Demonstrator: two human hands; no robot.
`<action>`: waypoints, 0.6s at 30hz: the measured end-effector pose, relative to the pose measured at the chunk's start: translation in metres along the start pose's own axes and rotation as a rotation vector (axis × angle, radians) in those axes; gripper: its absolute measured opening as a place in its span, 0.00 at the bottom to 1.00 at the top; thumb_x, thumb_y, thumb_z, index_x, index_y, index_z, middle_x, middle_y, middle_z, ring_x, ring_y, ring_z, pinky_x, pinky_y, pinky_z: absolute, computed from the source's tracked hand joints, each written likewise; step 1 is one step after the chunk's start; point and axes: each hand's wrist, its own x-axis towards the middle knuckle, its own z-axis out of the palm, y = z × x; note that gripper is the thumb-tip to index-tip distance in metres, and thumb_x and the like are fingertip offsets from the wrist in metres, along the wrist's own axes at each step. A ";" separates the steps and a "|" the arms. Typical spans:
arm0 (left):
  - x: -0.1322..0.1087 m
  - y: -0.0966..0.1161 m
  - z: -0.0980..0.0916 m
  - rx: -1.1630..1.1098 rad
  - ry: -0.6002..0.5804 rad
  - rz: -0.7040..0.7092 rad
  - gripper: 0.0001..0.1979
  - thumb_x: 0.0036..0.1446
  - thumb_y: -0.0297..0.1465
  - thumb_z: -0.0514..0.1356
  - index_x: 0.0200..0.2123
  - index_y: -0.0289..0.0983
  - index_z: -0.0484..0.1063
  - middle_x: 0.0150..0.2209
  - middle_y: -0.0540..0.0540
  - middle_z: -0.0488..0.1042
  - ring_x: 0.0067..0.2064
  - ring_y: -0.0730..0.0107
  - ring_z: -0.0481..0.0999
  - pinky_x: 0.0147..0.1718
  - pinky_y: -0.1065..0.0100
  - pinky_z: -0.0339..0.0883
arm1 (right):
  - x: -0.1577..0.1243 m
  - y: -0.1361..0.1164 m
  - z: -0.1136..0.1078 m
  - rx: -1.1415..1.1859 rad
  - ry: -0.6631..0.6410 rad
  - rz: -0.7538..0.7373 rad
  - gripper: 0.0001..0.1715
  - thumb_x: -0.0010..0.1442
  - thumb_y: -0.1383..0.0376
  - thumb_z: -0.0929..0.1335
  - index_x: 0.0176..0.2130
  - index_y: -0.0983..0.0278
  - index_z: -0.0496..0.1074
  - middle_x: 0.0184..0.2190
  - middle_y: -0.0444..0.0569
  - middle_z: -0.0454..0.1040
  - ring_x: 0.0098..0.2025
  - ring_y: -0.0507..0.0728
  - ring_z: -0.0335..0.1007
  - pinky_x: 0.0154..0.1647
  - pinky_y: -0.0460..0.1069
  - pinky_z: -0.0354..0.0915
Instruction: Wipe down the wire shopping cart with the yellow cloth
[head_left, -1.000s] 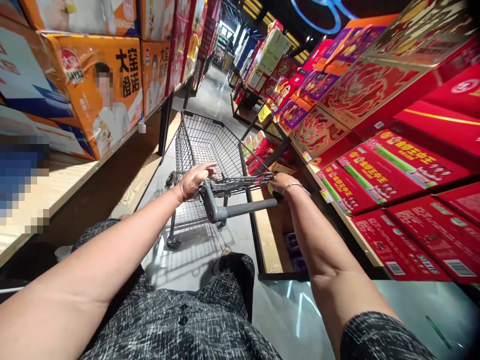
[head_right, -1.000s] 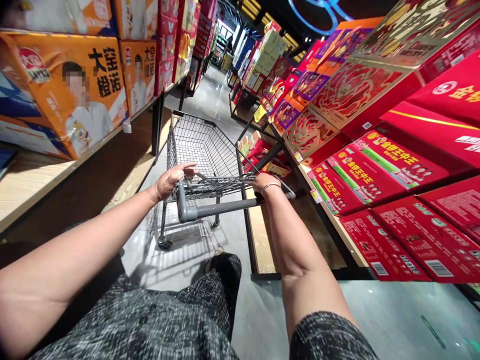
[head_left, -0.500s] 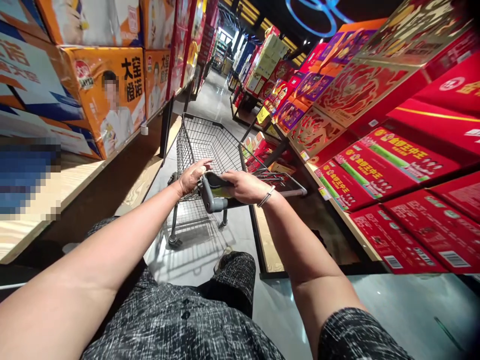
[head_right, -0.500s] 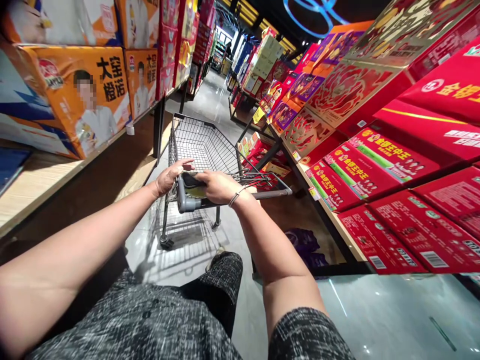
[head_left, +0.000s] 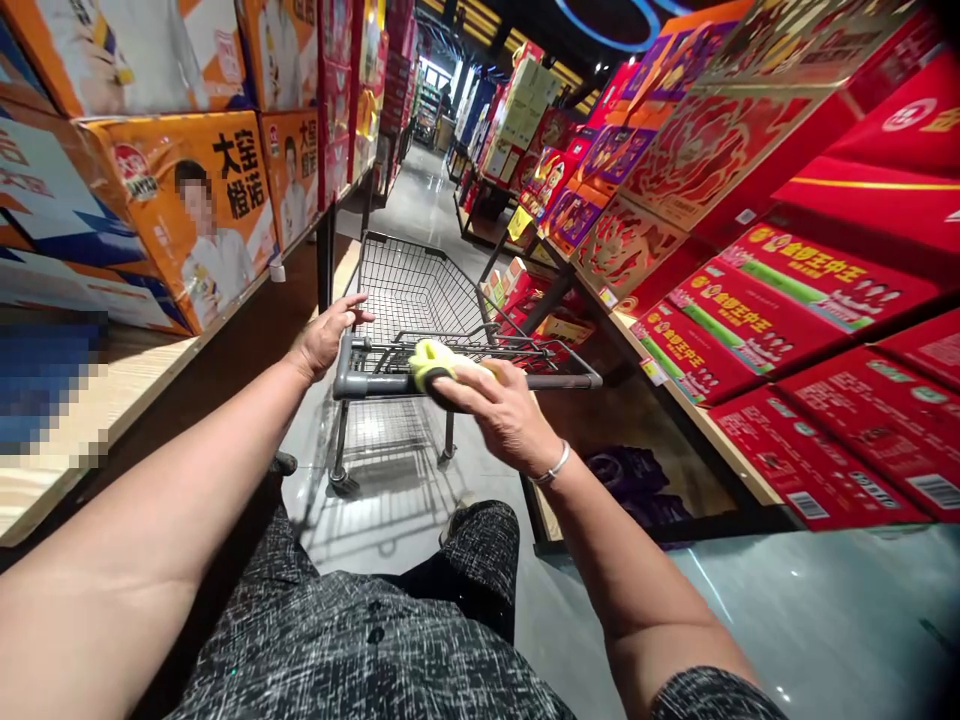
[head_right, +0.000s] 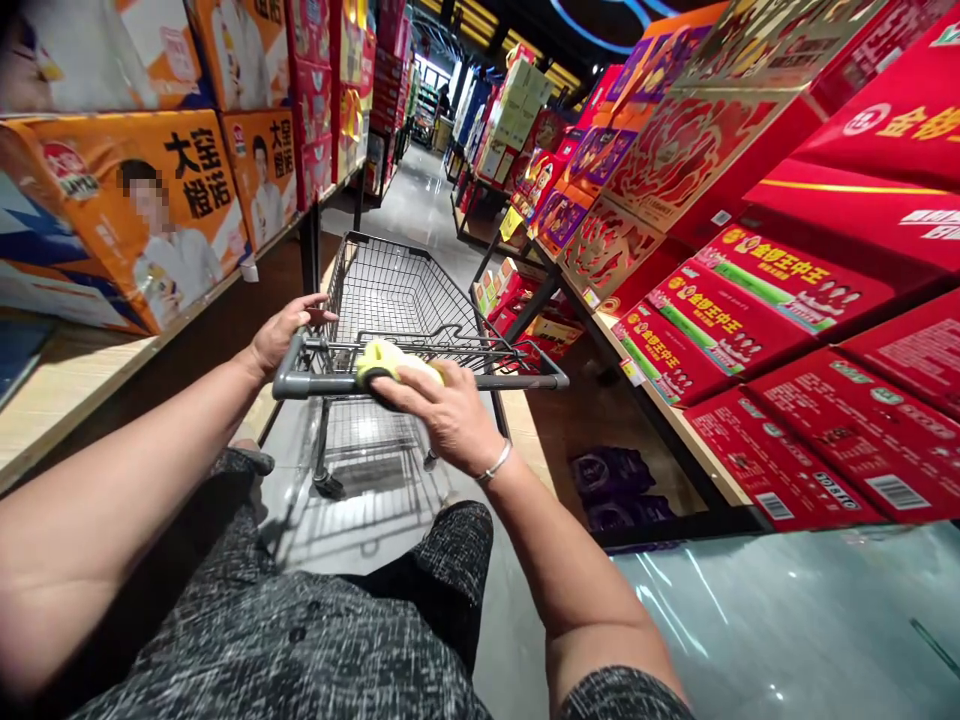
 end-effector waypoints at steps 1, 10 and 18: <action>0.001 0.002 -0.003 0.001 0.018 -0.017 0.36 0.55 0.48 0.53 0.61 0.31 0.67 0.47 0.37 0.78 0.53 0.50 0.73 0.50 0.53 0.69 | -0.013 0.015 0.004 -0.009 0.023 0.054 0.34 0.67 0.72 0.59 0.67 0.47 0.63 0.60 0.45 0.70 0.56 0.60 0.58 0.58 0.58 0.60; 0.011 0.014 -0.017 -0.079 -0.019 -0.194 0.30 0.49 0.48 0.60 0.48 0.33 0.77 0.44 0.37 0.80 0.50 0.50 0.74 0.38 0.61 0.72 | -0.076 0.086 0.029 -0.226 0.293 1.005 0.47 0.55 0.74 0.62 0.71 0.61 0.54 0.63 0.63 0.60 0.55 0.69 0.58 0.55 0.67 0.63; 0.010 0.026 -0.013 -0.120 0.078 -0.315 0.23 0.48 0.45 0.62 0.42 0.34 0.78 0.40 0.41 0.79 0.39 0.56 0.76 0.33 0.62 0.73 | 0.057 -0.111 0.063 -0.062 0.214 0.400 0.36 0.65 0.68 0.61 0.67 0.44 0.61 0.68 0.44 0.59 0.60 0.67 0.51 0.57 0.61 0.61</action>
